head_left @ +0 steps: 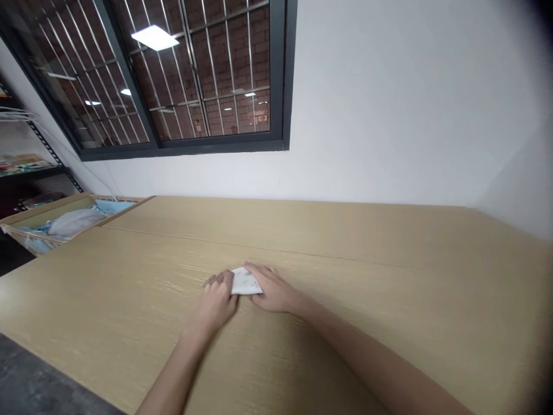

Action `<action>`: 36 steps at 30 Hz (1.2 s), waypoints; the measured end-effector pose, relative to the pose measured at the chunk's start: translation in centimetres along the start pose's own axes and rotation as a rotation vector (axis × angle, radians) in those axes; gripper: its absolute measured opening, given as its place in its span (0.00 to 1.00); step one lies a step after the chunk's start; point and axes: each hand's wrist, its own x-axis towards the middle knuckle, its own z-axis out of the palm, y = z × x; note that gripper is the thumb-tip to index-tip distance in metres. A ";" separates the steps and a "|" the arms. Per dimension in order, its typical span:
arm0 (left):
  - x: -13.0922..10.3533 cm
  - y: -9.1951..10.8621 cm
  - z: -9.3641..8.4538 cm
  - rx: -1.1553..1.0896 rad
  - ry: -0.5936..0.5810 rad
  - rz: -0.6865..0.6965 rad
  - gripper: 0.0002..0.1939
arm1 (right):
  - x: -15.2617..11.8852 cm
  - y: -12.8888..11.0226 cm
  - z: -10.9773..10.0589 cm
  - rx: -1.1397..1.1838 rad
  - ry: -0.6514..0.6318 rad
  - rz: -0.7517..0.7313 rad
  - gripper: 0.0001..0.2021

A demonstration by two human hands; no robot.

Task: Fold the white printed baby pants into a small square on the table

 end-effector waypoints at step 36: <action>-3.3 4.5 -0.2 -0.085 -0.184 0.417 0.20 | 0.7 -5.2 -3.1 0.343 -0.391 0.014 0.17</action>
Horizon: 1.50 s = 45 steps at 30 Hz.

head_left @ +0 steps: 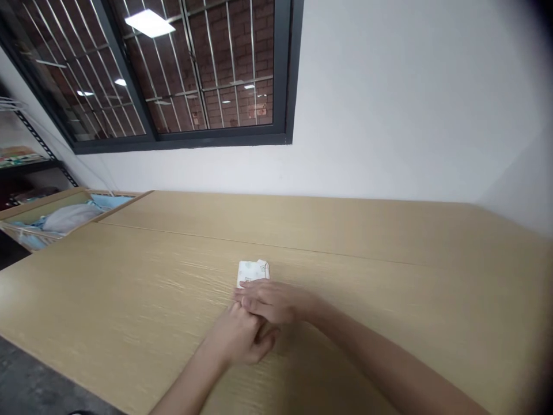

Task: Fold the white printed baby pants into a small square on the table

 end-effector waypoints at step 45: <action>1.6 -5.6 1.0 0.086 0.195 -0.598 0.13 | -0.6 7.0 -0.3 -0.756 0.487 -0.105 0.10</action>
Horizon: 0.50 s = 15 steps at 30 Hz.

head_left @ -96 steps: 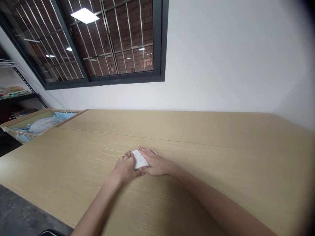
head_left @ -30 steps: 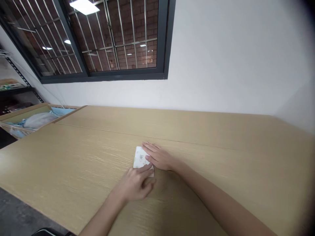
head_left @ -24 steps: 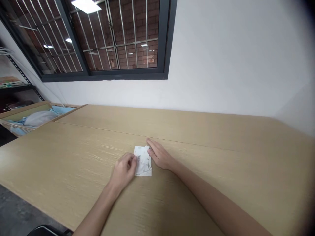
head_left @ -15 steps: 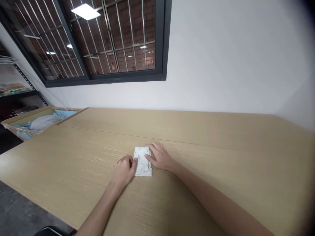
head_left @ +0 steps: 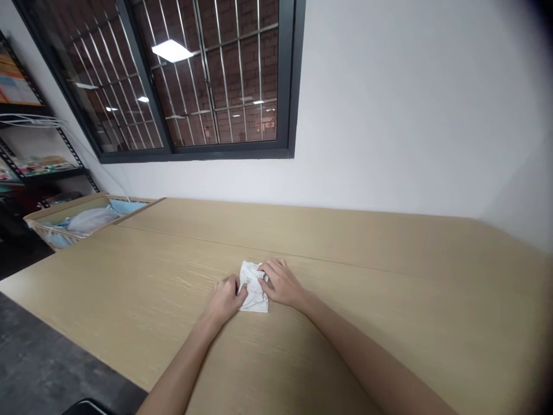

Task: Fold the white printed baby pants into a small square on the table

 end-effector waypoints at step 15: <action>-5.5 0.0 -4.9 -0.079 0.099 -0.040 0.12 | 0.4 -7.0 -0.4 0.165 -0.108 0.141 0.15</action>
